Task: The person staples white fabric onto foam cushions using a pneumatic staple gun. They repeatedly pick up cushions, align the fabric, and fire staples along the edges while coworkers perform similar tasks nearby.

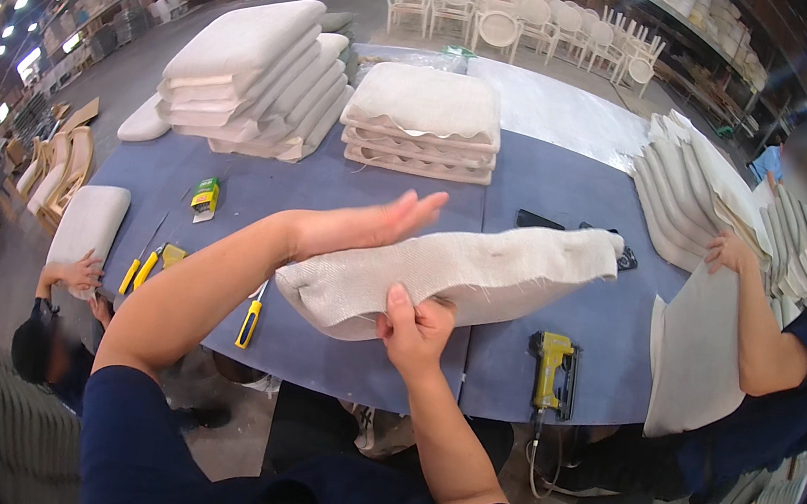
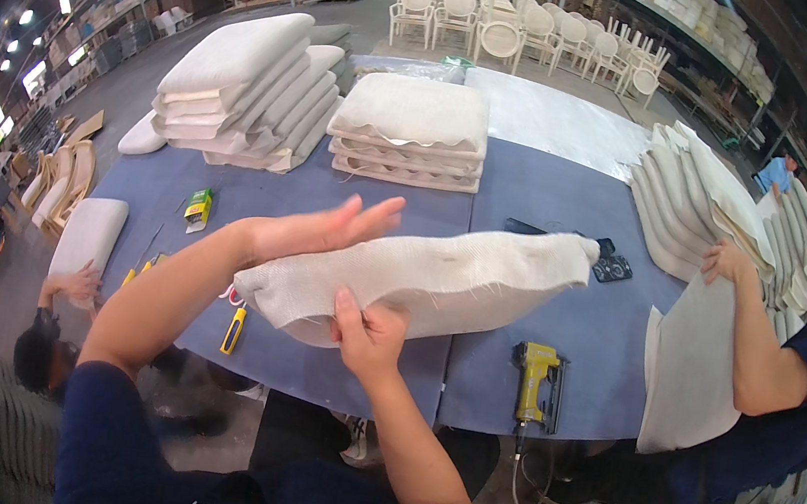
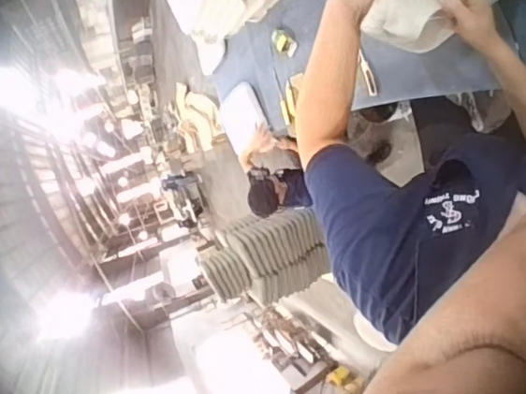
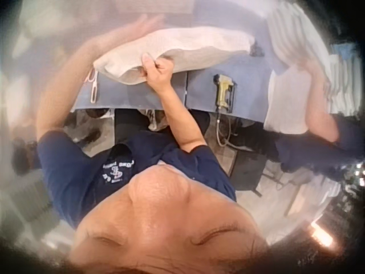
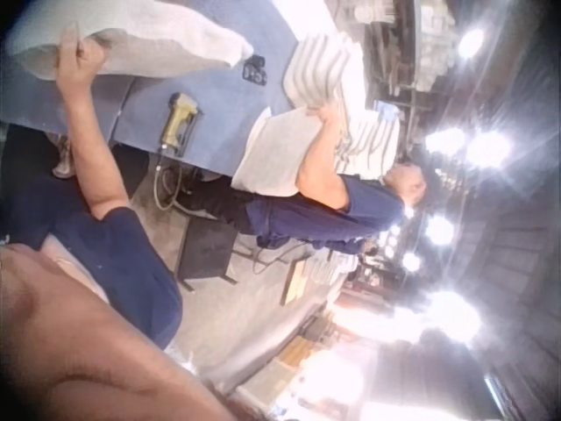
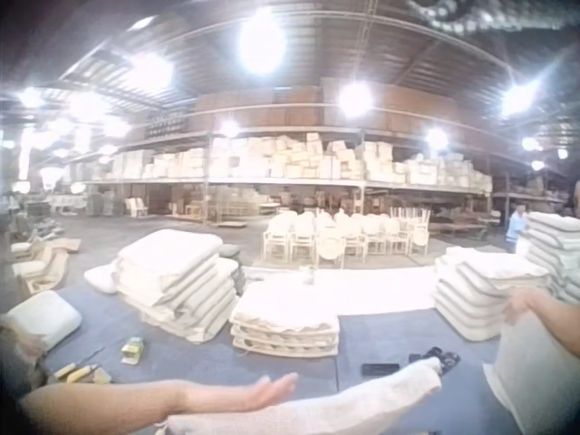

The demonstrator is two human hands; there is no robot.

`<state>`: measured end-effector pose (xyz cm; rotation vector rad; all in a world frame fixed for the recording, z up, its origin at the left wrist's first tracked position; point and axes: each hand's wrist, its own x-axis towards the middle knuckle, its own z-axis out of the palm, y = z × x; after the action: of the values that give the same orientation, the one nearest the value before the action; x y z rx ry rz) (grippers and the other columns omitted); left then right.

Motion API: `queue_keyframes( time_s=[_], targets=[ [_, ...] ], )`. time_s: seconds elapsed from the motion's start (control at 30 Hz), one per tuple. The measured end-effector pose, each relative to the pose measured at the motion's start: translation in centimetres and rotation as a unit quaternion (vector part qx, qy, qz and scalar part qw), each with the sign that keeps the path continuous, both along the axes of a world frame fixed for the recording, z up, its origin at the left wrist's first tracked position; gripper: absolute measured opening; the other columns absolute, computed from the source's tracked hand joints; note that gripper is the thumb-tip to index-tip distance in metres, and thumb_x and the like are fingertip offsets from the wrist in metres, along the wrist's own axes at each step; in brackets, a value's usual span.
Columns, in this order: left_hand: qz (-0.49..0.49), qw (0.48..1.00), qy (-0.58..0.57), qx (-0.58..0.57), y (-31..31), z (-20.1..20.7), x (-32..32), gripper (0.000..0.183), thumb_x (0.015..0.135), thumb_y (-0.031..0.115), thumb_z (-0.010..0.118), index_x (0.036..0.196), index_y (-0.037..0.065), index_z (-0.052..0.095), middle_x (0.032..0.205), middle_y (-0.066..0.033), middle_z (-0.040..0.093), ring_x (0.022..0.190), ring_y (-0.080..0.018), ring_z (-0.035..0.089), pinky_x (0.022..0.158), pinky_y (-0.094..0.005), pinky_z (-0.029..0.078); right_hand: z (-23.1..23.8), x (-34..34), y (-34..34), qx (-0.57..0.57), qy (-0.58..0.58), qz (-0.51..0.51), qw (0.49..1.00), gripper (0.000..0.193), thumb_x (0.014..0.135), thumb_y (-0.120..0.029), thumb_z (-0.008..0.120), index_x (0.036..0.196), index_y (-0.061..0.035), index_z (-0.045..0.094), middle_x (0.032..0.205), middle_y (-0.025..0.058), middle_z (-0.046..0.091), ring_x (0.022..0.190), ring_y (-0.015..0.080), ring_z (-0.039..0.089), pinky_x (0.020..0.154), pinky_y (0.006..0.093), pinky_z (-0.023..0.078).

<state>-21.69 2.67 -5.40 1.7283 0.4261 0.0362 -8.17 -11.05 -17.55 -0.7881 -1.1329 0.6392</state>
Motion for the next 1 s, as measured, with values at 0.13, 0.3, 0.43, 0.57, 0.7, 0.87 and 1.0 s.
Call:
queue_keyframes(
  time_s=[0.13, 0.3, 0.43, 0.57, 0.7, 0.87, 1.0],
  targets=[
    [0.019, 0.988, -0.019, -0.151, 0.8, -4.0, -1.6, 0.111, 0.106, 0.089, 0.042, 0.186, 0.022, 0.005, 0.192, -0.0137, 0.012, 0.175, -0.0319, 0.018, 0.14, -0.0492, 0.022, 0.0, 0.2, -1.0, -0.041, 0.073, 0.055, 0.995, 0.057, 0.114, -0.028, 0.07, 0.062, -0.0043, 0.067, 0.057, 0.0025, 0.064, 0.05, 0.0101, 0.058, 0.049, 0.0289, 0.042],
    [-0.04, 0.989, -0.128, -0.06, -1.3, -0.8, -3.2, 0.112, 0.107, 0.075, 0.061, 0.185, 0.013, 0.012, 0.185, -0.023, 0.03, 0.169, -0.0358, 0.036, 0.137, -0.047, 0.028, -0.2, 1.1, -2.0, -0.097, 0.087, 0.068, 0.989, 0.057, 0.113, -0.034, 0.073, 0.064, -0.0051, 0.068, 0.059, 0.0027, 0.065, 0.05, 0.009, 0.057, 0.048, 0.0282, 0.041],
    [0.0, 0.976, 0.005, 0.22, -2.1, 2.9, -4.0, 0.108, 0.099, 0.053, 0.085, 0.181, 0.008, 0.03, 0.174, -0.0231, 0.051, 0.161, -0.0348, 0.049, 0.134, -0.0464, 0.035, -0.3, 1.2, -1.6, -0.105, 0.083, 0.086, 0.987, 0.057, 0.115, -0.033, 0.072, 0.065, -0.0058, 0.068, 0.059, 0.0002, 0.064, 0.052, 0.0077, 0.056, 0.049, 0.0279, 0.04],
    [-0.009, 0.949, 0.08, 0.306, -1.7, 7.0, -3.5, 0.1, 0.101, 0.045, 0.085, 0.178, 0.004, 0.037, 0.169, -0.0223, 0.058, 0.158, -0.0328, 0.054, 0.132, -0.0451, 0.038, -0.2, 0.8, -0.5, -0.081, 0.08, 0.08, 0.99, 0.058, 0.115, -0.032, 0.07, 0.063, -0.006, 0.066, 0.058, 0.0016, 0.063, 0.051, 0.0081, 0.056, 0.047, 0.0278, 0.039],
    [0.055, 0.951, 0.021, 0.303, -1.2, 8.9, -2.3, 0.097, 0.105, 0.044, 0.08, 0.179, 0.002, 0.033, 0.175, -0.0223, 0.051, 0.162, -0.0326, 0.049, 0.134, -0.0434, 0.035, 0.4, 1.0, 0.0, -0.087, 0.069, 0.082, 0.99, 0.058, 0.116, -0.031, 0.07, 0.064, -0.0044, 0.065, 0.06, -0.0002, 0.063, 0.056, 0.0075, 0.057, 0.054, 0.0297, 0.042],
    [0.02, 0.967, 0.066, 0.245, -4.1, 4.9, 0.6, 0.11, 0.108, 0.044, 0.076, 0.183, 0.003, 0.006, 0.186, -0.028, 0.025, 0.171, -0.037, 0.031, 0.139, -0.0432, 0.021, -2.1, 0.4, 0.4, -0.042, 0.07, 0.074, 0.994, 0.056, 0.115, -0.031, 0.072, 0.066, -0.0039, 0.068, 0.06, 0.0001, 0.064, 0.057, 0.0073, 0.059, 0.054, 0.0286, 0.045],
    [-0.026, 0.936, 0.053, 0.346, -3.4, 5.0, -1.0, 0.107, 0.111, 0.043, 0.069, 0.184, 0.005, 0.0, 0.19, -0.0258, 0.009, 0.176, -0.0367, 0.014, 0.139, -0.0439, 0.02, -1.3, 0.7, -0.3, -0.051, 0.052, 0.095, 0.993, 0.055, 0.114, -0.031, 0.072, 0.066, -0.0043, 0.068, 0.058, 0.0005, 0.064, 0.055, 0.0069, 0.06, 0.052, 0.0292, 0.044]
  ],
)
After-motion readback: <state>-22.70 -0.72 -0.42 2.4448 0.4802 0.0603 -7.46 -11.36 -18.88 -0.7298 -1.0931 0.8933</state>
